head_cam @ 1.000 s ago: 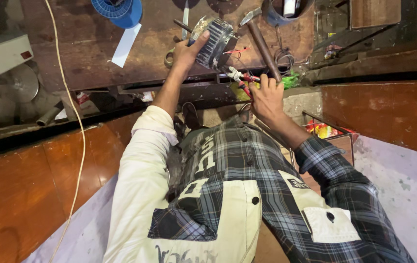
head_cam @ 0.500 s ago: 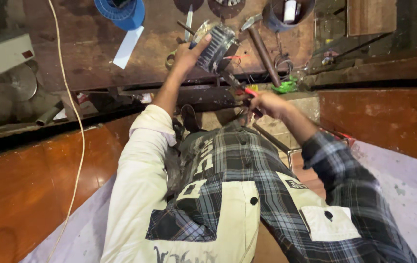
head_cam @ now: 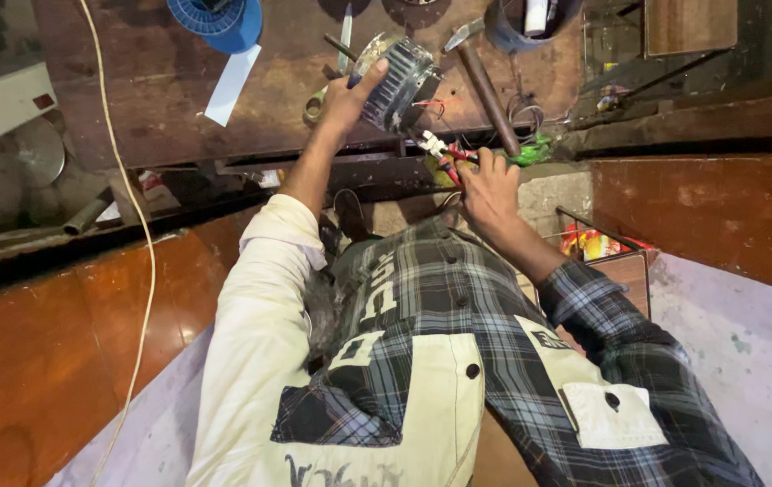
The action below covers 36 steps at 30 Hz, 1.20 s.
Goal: The person works on a small electrical motor on a cluttered workbench. They use a hammer to tap the motor casing and a pair of pliers to adjust or remove components from the motor's shaft area. The person repeatedly repositions the motor and uses the tools to manipulate its parts.
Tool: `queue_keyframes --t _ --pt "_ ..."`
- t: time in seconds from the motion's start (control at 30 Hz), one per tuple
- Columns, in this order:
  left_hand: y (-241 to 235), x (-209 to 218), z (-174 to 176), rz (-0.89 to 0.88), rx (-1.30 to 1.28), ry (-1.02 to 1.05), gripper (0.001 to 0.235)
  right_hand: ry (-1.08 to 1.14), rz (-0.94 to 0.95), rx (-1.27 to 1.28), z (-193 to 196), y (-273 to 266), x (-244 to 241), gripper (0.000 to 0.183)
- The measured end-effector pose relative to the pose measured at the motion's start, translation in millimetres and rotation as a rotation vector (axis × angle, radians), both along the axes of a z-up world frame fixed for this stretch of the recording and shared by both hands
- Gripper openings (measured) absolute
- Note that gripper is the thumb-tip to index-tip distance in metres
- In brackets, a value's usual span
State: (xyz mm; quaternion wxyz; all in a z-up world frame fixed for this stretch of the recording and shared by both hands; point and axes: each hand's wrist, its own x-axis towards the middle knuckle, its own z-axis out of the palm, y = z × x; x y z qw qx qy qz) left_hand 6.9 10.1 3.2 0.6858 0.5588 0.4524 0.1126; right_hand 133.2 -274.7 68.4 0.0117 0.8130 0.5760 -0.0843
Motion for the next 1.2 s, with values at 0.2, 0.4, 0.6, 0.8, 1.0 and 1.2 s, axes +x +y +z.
queue_keyframes --t 0.2,0.4,0.6,0.8,1.0,1.2 --pt "0.2 1.6 7.1 0.015 0.084 0.038 0.07 0.033 0.016 -0.018 1.2 4.0 4.0 0.047" --pt "-2.6 7.1 12.0 0.041 0.066 0.006 0.069 0.357 -0.023 -0.011 -31.1 -5.1 30.8 0.052" --pt "-1.1 2.8 14.8 0.021 0.128 0.062 0.071 1.446 -0.566 -0.339 -75.3 -5.3 57.6 0.054" --pt "-2.6 -0.5 18.3 0.032 -0.025 -0.015 0.069 0.741 -0.219 -0.211 -49.6 -19.1 27.5 0.065" --pt "-5.5 6.3 15.8 0.048 -0.047 -0.05 0.066 0.057 0.02 0.043 -0.2 -19.4 -0.2 0.07" --pt "-2.3 3.2 22.6 0.057 -0.066 -0.087 0.068 0.007 -0.019 -0.008 19.2 5.6 -17.1 0.073"
